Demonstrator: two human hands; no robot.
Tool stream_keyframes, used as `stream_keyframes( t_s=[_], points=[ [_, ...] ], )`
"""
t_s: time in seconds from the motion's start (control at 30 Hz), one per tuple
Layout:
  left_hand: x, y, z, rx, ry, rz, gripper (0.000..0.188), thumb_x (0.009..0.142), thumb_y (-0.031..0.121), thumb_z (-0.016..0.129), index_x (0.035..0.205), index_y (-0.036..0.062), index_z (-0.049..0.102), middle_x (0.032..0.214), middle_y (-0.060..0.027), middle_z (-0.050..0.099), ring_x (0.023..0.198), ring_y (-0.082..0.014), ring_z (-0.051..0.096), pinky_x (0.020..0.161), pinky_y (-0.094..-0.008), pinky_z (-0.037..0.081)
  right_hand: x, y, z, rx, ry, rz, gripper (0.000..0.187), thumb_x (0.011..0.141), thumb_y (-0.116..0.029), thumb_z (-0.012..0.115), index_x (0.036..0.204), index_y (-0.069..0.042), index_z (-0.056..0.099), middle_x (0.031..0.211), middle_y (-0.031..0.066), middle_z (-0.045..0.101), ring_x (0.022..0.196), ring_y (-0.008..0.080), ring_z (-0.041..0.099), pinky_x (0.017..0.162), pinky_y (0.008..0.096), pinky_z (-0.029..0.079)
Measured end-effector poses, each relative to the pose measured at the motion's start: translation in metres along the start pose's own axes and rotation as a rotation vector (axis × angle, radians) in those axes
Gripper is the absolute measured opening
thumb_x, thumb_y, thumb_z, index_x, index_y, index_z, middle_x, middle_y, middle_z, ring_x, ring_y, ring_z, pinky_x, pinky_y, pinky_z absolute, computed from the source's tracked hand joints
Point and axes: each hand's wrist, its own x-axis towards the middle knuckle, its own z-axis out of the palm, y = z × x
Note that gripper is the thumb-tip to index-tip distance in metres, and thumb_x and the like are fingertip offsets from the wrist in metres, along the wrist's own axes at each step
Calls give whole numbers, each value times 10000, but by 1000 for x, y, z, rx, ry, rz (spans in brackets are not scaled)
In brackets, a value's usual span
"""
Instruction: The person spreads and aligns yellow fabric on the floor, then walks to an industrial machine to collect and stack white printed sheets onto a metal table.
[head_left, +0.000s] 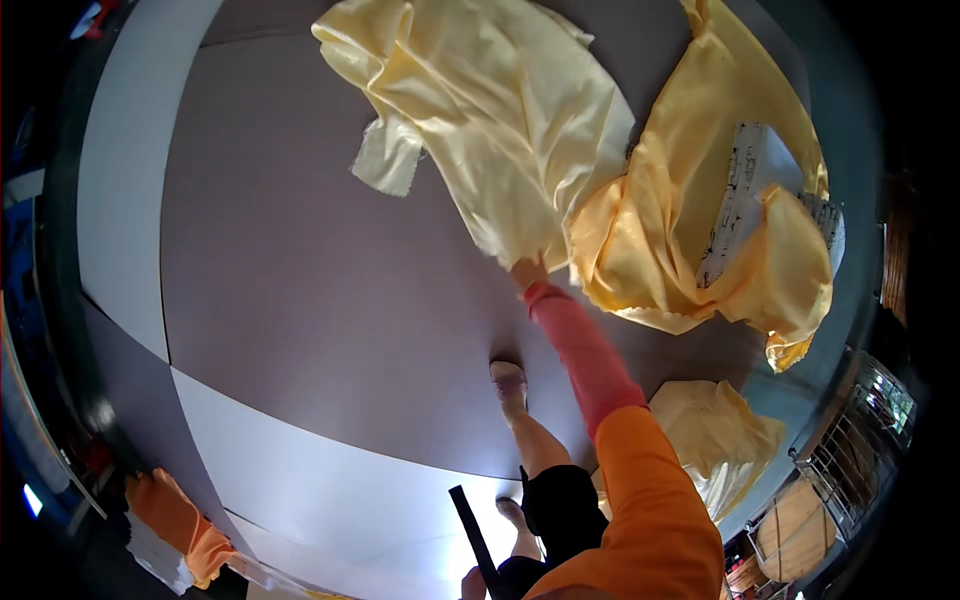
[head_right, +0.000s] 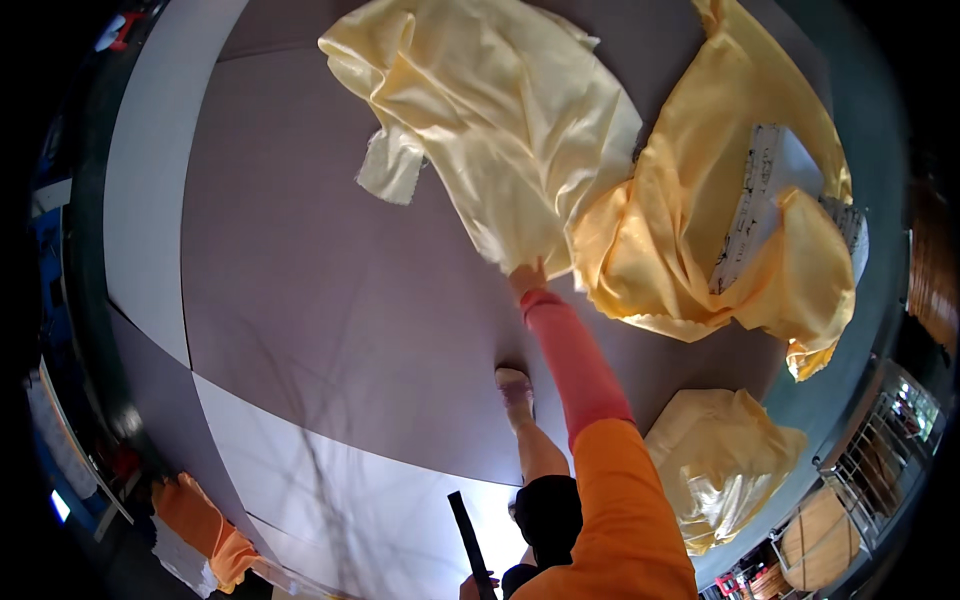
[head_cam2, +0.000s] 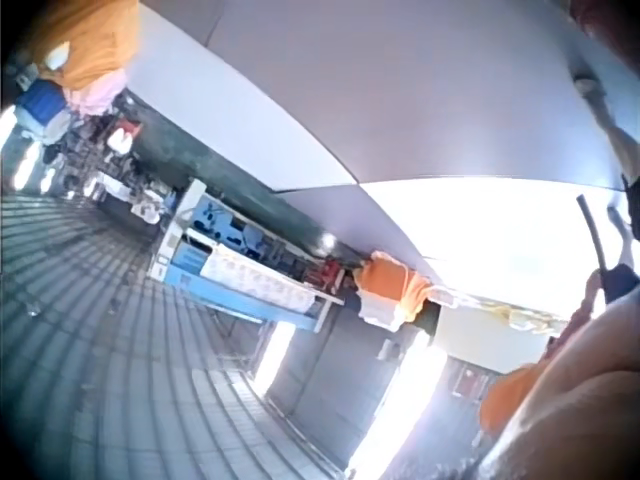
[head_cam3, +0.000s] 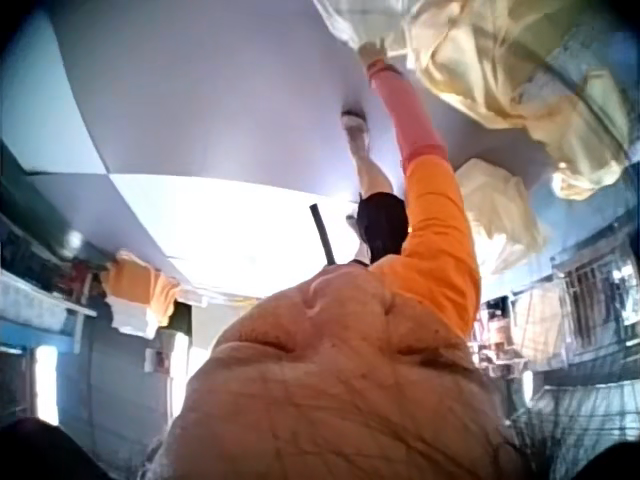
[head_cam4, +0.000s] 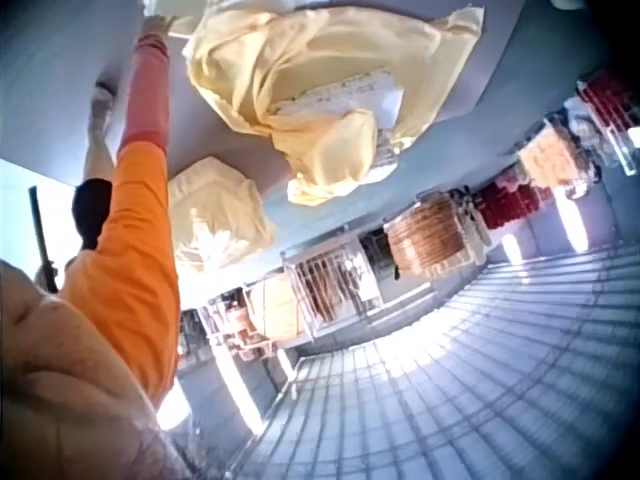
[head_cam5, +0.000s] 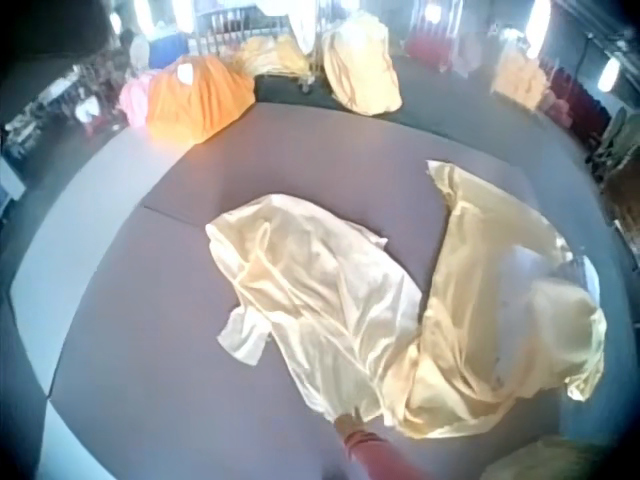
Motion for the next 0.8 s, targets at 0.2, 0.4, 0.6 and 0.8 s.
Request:
stream_keyframes(
  t_s=[0.2, 0.4, 0.6, 0.8],
  points=[
    [-11, 8, 7, 194, 35, 286, 429, 660, 88, 518, 1050, 10, 359, 804, -87, 512, 673, -137, 500, 598, -217, 399, -211, -115, 12, 697, -258, -886, 99, 592, -111, 495, 670, -66, 535, 676, 71, 536, 669, 212, 510, 594, 315, 392],
    [-74, 48, 28, 477, 432, 1196, 672, 549, 68, 598, 1126, 42, 256, 1097, -179, 297, 957, -293, 362, 752, -355, 336, -446, -146, -73, 835, -206, -1133, 77, 637, -118, 453, 588, -110, 512, 694, 58, 454, 678, 200, 465, 565, 305, 373],
    [-122, 24, 14, 554, 490, 1838, 172, 622, 159, 481, 768, 78, 522, 830, -79, 495, 856, -231, 425, 845, -354, 213, -601, -149, -113, 885, 72, -1161, 58, 640, -95, 427, 615, -43, 434, 655, 64, 452, 635, 205, 448, 575, 288, 355],
    [-158, 20, 5, 85, 566, 1944, 122, 630, 105, 458, 726, 121, 532, 756, -10, 499, 725, -152, 433, 679, -303, 272, -787, -128, -140, 1475, -128, -1068, 138, 589, -24, 438, 720, -15, 479, 679, 54, 471, 638, 130, 435, 587, 229, 357]
  ],
)
